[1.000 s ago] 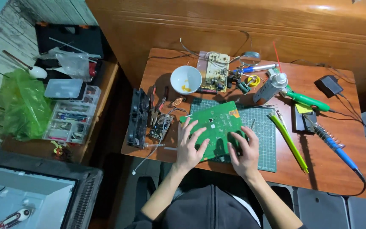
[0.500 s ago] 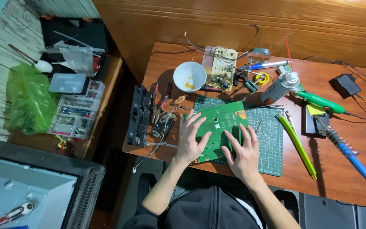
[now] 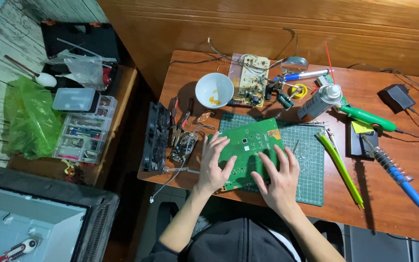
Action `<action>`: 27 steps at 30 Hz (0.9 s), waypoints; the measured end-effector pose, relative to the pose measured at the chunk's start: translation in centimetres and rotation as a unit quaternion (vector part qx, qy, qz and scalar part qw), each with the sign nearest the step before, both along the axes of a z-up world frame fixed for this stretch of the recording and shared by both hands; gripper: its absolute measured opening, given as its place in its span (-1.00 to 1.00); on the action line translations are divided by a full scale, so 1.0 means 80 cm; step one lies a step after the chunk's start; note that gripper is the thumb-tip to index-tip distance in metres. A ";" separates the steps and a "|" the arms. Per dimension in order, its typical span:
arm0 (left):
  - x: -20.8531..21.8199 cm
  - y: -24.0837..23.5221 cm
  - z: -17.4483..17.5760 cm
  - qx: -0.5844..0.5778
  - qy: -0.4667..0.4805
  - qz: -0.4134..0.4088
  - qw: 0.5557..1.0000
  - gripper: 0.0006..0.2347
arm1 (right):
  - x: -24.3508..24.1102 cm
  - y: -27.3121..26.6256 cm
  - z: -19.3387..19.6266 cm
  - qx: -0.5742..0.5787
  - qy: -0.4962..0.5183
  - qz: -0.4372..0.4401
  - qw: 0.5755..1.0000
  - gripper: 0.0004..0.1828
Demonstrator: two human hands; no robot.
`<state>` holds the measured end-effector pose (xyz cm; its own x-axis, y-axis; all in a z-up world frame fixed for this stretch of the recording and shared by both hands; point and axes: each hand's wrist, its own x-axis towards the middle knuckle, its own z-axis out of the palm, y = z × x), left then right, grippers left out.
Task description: Cleaning and inspecting a circuit board using a spray cleaner and a plastic scraping tool.
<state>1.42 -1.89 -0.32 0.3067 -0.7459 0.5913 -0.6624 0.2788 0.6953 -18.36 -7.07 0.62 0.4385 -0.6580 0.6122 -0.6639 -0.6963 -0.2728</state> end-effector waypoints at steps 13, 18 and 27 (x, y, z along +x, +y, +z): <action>0.001 0.002 0.001 0.002 -0.013 -0.009 1.000 -0.56 | 0.017 -0.023 0.008 -0.040 -0.007 0.034 0.999 -0.65; 0.000 0.005 0.001 0.007 -0.031 0.019 0.999 -0.56 | 0.017 -0.019 0.015 -0.060 0.008 0.037 0.997 -0.62; 0.001 -0.003 -0.009 -0.044 -0.010 0.025 0.999 -0.71 | -0.012 -0.033 -0.016 0.018 -0.054 -0.059 0.997 -0.41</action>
